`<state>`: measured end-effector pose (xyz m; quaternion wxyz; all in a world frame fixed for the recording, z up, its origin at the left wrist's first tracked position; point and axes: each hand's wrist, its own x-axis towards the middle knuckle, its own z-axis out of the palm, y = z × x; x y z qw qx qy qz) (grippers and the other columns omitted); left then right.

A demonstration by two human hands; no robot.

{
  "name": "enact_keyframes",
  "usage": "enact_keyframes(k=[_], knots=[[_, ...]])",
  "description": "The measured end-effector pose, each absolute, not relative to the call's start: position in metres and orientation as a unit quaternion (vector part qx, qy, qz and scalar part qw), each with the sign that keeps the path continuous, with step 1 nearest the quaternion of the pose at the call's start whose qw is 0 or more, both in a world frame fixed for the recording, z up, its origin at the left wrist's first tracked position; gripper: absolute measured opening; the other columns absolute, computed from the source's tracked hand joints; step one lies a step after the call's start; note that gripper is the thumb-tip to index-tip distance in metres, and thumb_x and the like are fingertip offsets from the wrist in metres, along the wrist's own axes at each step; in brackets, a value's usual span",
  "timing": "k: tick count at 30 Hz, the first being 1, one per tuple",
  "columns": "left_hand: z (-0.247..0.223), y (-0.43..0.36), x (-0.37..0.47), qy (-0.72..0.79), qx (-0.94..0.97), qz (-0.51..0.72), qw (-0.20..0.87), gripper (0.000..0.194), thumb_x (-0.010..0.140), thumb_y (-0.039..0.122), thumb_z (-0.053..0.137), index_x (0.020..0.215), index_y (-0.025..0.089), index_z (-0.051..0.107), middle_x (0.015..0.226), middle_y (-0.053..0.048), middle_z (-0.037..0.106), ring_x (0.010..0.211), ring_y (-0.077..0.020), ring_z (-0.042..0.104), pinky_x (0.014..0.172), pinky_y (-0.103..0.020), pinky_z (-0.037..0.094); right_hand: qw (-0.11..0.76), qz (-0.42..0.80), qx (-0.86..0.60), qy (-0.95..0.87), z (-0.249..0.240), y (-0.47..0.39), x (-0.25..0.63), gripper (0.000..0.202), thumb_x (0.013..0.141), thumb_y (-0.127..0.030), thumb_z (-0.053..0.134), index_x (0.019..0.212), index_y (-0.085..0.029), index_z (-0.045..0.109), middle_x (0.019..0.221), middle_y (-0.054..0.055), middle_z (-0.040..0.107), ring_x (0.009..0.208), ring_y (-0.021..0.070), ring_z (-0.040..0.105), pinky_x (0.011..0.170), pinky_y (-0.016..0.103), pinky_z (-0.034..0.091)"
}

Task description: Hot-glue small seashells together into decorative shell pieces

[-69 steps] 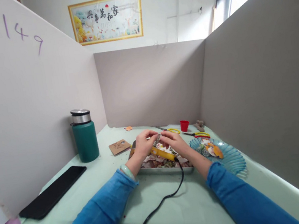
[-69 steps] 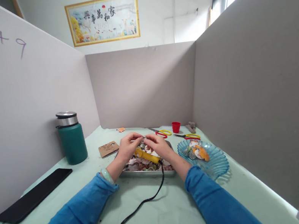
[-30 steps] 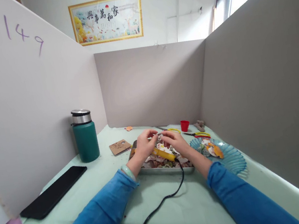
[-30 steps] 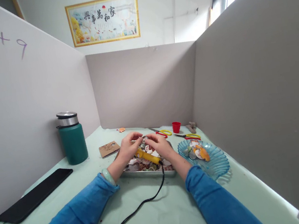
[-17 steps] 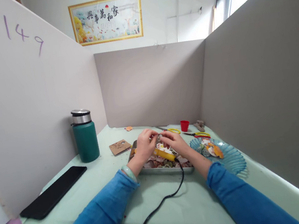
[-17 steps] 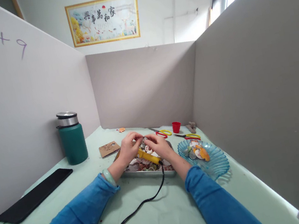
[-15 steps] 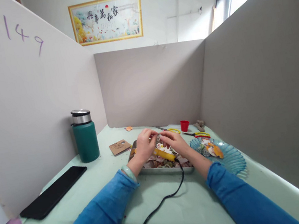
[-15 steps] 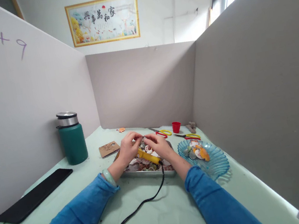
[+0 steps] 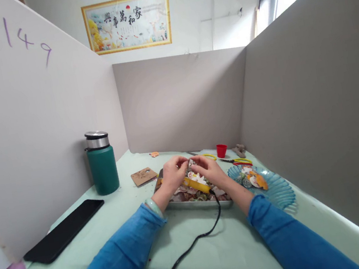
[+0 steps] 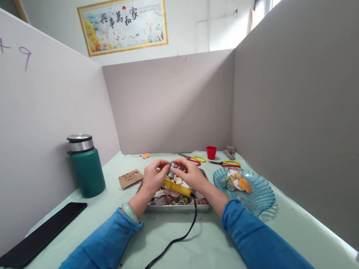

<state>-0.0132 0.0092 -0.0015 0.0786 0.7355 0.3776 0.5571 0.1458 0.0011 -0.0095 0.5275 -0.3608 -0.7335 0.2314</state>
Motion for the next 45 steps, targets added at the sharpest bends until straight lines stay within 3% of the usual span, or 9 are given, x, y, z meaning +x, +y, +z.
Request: enact_keyframes(k=[25,32,40,45], knots=[[-0.0026,0.0097,-0.0130,0.387,0.726,0.557,0.116,0.012,0.074,0.024,0.055,0.076,0.017,0.065,0.071,-0.001,0.066,0.066,-0.0126,0.059,0.062,-0.023,0.045,0.529,0.213,-0.353,-0.741,-0.0115,0.0023,0.1464,0.031,0.075,-0.038,0.060,0.097,-0.017,0.061,0.072,0.001,0.059,0.061,0.0120,0.052,0.053,0.024,0.043],[-0.0008,0.0086,-0.0134,0.374,0.732,0.559,0.105,0.013,0.077,0.025,0.054,0.078,0.017,0.065,0.075,-0.001,0.066,0.069,-0.0126,0.058,0.066,-0.024,0.045,0.538,0.271,-0.346,-0.720,-0.0090,-0.0008,0.1462,0.031,0.074,-0.037,0.061,0.098,-0.016,0.060,0.070,0.001,0.057,0.059,0.0116,0.051,0.051,0.024,0.043],[0.0019,0.0058,-0.0114,0.337,0.739,0.563,0.149,0.029,0.077,0.038,0.057,0.094,0.016,0.062,0.086,-0.005,0.065,0.071,-0.0127,0.057,0.065,-0.024,0.046,0.597,0.371,-0.283,-0.653,-0.0029,-0.0027,0.1478,0.032,0.074,-0.033,0.061,0.102,-0.018,0.058,0.092,0.005,0.062,0.076,0.0144,0.056,0.058,0.024,0.044],[-0.0010,0.0086,-0.0103,0.304,0.759,0.554,0.160,0.037,0.073,0.041,0.062,0.099,0.016,0.060,0.090,-0.005,0.063,0.073,-0.0126,0.056,0.066,-0.024,0.046,0.590,0.389,-0.281,-0.650,-0.0030,-0.0029,0.1475,0.033,0.074,-0.035,0.060,0.103,-0.019,0.059,0.103,0.007,0.062,0.084,0.0171,0.057,0.062,0.025,0.046]])
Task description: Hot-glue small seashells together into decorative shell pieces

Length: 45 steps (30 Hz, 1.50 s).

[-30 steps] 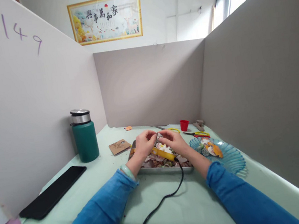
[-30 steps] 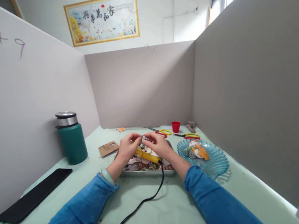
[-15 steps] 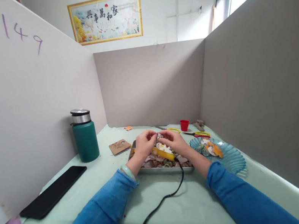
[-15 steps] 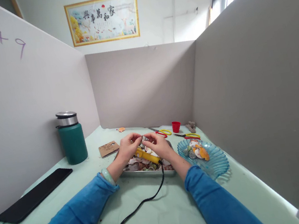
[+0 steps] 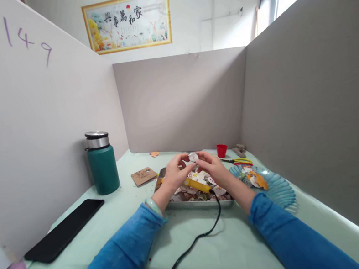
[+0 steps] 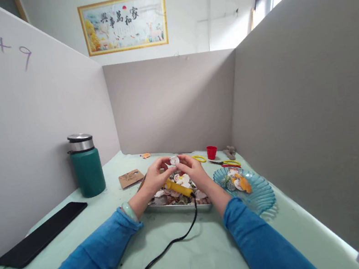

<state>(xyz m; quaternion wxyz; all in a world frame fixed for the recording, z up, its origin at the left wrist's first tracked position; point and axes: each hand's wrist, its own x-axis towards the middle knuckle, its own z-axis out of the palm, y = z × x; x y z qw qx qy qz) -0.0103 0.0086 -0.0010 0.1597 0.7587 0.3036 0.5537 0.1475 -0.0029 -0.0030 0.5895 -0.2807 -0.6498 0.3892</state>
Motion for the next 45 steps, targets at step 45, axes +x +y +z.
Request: enact_keyframes(k=[45], knots=[[-0.005,0.014,-0.012,0.278,0.796,0.520,0.136,0.033,0.075,0.032,0.061,0.105,0.018,0.063,0.097,-0.006,0.064,0.079,-0.0150,0.059,0.074,-0.028,0.048,0.563,-0.109,-0.341,-0.745,-0.004,-0.009,0.145,0.011,0.085,-0.017,0.043,0.084,-0.020,0.054,0.086,0.005,0.054,0.078,0.0169,0.052,0.069,0.029,0.041]])
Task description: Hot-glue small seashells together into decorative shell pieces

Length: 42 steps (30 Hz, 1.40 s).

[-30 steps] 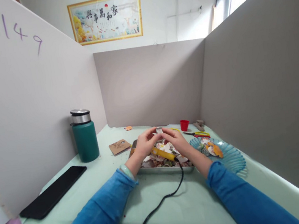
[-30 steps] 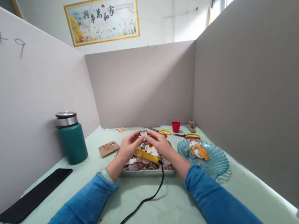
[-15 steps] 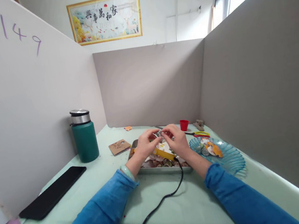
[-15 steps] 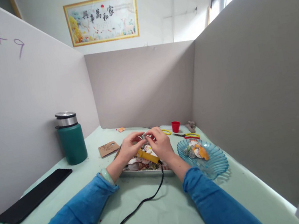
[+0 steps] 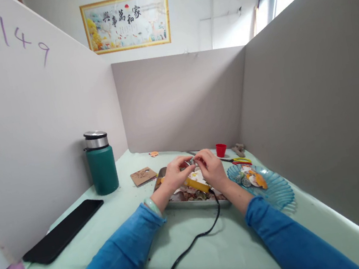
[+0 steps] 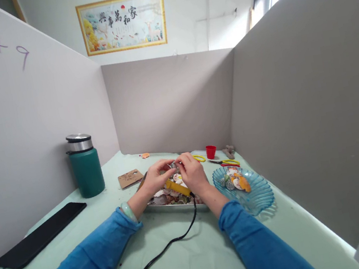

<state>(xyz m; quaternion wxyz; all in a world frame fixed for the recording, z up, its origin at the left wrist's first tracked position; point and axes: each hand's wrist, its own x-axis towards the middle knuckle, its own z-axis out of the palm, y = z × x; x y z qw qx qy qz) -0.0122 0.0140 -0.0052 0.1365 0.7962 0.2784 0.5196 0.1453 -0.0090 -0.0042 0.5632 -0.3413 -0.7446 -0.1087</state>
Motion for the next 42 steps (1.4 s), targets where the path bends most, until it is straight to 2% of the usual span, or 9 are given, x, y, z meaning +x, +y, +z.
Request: enact_keyframes(k=[10,16,35,42], knots=[[-0.0034,0.0075,-0.0107,0.275,0.794,0.516,0.166,0.033,0.079,0.035,0.055,0.106,0.017,0.063,0.099,-0.008,0.065,0.088,-0.0174,0.059,0.080,-0.029,0.048,0.567,-0.096,-0.373,-0.728,-0.0047,-0.0098,0.1451,0.013,0.086,-0.021,0.042,0.083,-0.020,0.054,0.081,0.004,0.054,0.074,0.0169,0.050,0.069,0.029,0.040],[-0.0027,0.0082,-0.0101,0.274,0.791,0.523,0.159,0.036,0.074,0.035,0.061,0.105,0.017,0.063,0.096,-0.007,0.066,0.086,-0.0171,0.059,0.079,-0.029,0.047,0.572,-0.091,-0.379,-0.721,-0.0057,-0.0084,0.1446,0.012,0.086,-0.021,0.043,0.084,-0.020,0.054,0.081,0.004,0.054,0.073,0.0162,0.050,0.068,0.028,0.040],[-0.0008,0.0065,-0.0132,0.277,0.793,0.514,0.170,0.032,0.077,0.035,0.058,0.102,0.018,0.066,0.097,-0.007,0.066,0.088,-0.0179,0.059,0.081,-0.029,0.046,0.562,-0.081,-0.388,-0.726,-0.0064,-0.0090,0.1434,0.012,0.085,-0.022,0.044,0.083,-0.020,0.055,0.079,0.004,0.056,0.073,0.0167,0.051,0.066,0.028,0.040],[-0.0012,0.0069,-0.0135,0.277,0.798,0.512,0.156,0.031,0.076,0.035,0.059,0.102,0.018,0.066,0.096,-0.007,0.066,0.086,-0.0176,0.059,0.080,-0.029,0.046,0.563,-0.063,-0.384,-0.729,-0.0072,-0.0067,0.1446,0.011,0.084,-0.022,0.045,0.081,-0.020,0.055,0.076,0.002,0.056,0.068,0.0152,0.051,0.064,0.027,0.040]])
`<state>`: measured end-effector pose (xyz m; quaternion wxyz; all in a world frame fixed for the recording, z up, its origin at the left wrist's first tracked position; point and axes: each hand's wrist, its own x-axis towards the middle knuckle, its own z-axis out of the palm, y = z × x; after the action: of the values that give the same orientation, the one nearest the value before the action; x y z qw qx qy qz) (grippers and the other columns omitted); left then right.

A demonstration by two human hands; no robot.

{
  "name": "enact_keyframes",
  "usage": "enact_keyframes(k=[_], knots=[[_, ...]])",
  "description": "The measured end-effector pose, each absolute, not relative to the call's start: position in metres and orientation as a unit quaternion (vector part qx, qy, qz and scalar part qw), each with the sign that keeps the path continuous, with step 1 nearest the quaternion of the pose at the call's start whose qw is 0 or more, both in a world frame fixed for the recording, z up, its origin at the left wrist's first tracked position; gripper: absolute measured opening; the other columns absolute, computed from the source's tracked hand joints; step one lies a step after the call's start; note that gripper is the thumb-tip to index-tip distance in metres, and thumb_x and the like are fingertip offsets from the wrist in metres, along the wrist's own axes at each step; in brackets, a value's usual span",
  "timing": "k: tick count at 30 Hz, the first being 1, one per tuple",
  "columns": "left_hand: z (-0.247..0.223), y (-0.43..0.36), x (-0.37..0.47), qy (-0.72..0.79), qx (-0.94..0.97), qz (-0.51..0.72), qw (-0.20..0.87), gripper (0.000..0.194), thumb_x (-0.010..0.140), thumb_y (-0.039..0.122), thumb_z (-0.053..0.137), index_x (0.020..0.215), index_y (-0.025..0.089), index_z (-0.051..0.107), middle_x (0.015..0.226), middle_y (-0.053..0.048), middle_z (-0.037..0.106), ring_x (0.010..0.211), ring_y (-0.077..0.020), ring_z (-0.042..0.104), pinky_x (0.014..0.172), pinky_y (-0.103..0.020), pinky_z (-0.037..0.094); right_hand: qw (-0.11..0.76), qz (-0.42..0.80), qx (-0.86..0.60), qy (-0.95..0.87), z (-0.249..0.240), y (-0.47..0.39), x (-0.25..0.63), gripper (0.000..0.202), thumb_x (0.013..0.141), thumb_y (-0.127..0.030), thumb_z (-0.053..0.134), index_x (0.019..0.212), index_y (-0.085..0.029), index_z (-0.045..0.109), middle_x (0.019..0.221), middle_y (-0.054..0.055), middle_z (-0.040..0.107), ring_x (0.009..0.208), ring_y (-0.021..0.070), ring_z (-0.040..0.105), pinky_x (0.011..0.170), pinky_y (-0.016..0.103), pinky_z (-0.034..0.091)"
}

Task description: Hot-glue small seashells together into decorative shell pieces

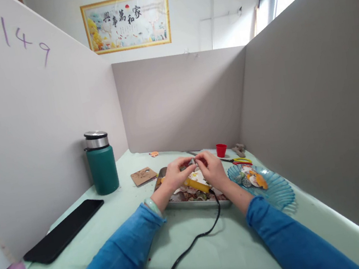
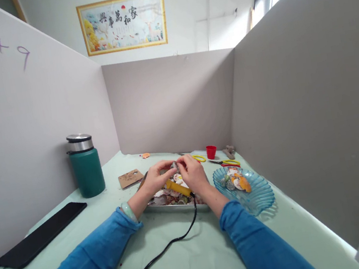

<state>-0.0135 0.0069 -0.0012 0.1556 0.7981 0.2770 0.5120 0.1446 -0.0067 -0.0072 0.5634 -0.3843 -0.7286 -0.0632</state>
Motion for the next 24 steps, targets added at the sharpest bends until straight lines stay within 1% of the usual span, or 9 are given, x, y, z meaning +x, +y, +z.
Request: enact_keyframes(k=[7,14,18,20,24], knots=[[-0.001,0.008,-0.014,0.282,0.802,0.508,0.142,0.031,0.076,0.035,0.059,0.101,0.018,0.066,0.095,-0.006,0.066,0.086,-0.0176,0.059,0.080,-0.029,0.046,0.558,-0.072,-0.386,-0.731,-0.007,-0.008,0.144,0.011,0.084,-0.023,0.045,0.081,-0.020,0.055,0.075,0.002,0.056,0.066,0.0150,0.051,0.062,0.027,0.040],[-0.002,0.008,-0.013,0.280,0.807,0.505,0.123,0.030,0.076,0.033,0.059,0.101,0.018,0.065,0.095,-0.006,0.066,0.086,-0.0176,0.059,0.081,-0.030,0.047,0.545,-0.097,-0.398,-0.732,-0.007,-0.008,0.143,0.011,0.084,-0.021,0.044,0.084,-0.020,0.055,0.080,0.004,0.057,0.072,0.0165,0.052,0.066,0.028,0.040],[-0.004,0.012,-0.012,0.297,0.789,0.519,0.142,0.036,0.074,0.034,0.061,0.106,0.017,0.061,0.096,-0.007,0.065,0.086,-0.0173,0.059,0.080,-0.030,0.047,0.553,-0.085,-0.401,-0.725,-0.008,-0.006,0.144,0.011,0.082,-0.021,0.045,0.084,-0.020,0.056,0.080,0.004,0.058,0.073,0.0169,0.053,0.066,0.028,0.041],[-0.006,0.016,-0.012,0.304,0.779,0.529,0.142,0.036,0.073,0.033,0.063,0.105,0.017,0.061,0.095,-0.007,0.065,0.085,-0.0169,0.059,0.079,-0.030,0.048,0.560,-0.077,-0.403,-0.720,-0.008,-0.005,0.144,0.011,0.082,-0.021,0.046,0.084,-0.020,0.057,0.081,0.004,0.059,0.071,0.0165,0.053,0.065,0.028,0.041],[-0.008,0.019,-0.013,0.307,0.773,0.542,0.121,0.030,0.072,0.027,0.064,0.100,0.017,0.061,0.094,-0.006,0.064,0.083,-0.0158,0.059,0.078,-0.030,0.048,0.569,-0.063,-0.401,-0.715,-0.008,-0.005,0.144,0.011,0.083,-0.021,0.045,0.084,-0.020,0.056,0.080,0.003,0.058,0.067,0.0148,0.052,0.063,0.027,0.041]])
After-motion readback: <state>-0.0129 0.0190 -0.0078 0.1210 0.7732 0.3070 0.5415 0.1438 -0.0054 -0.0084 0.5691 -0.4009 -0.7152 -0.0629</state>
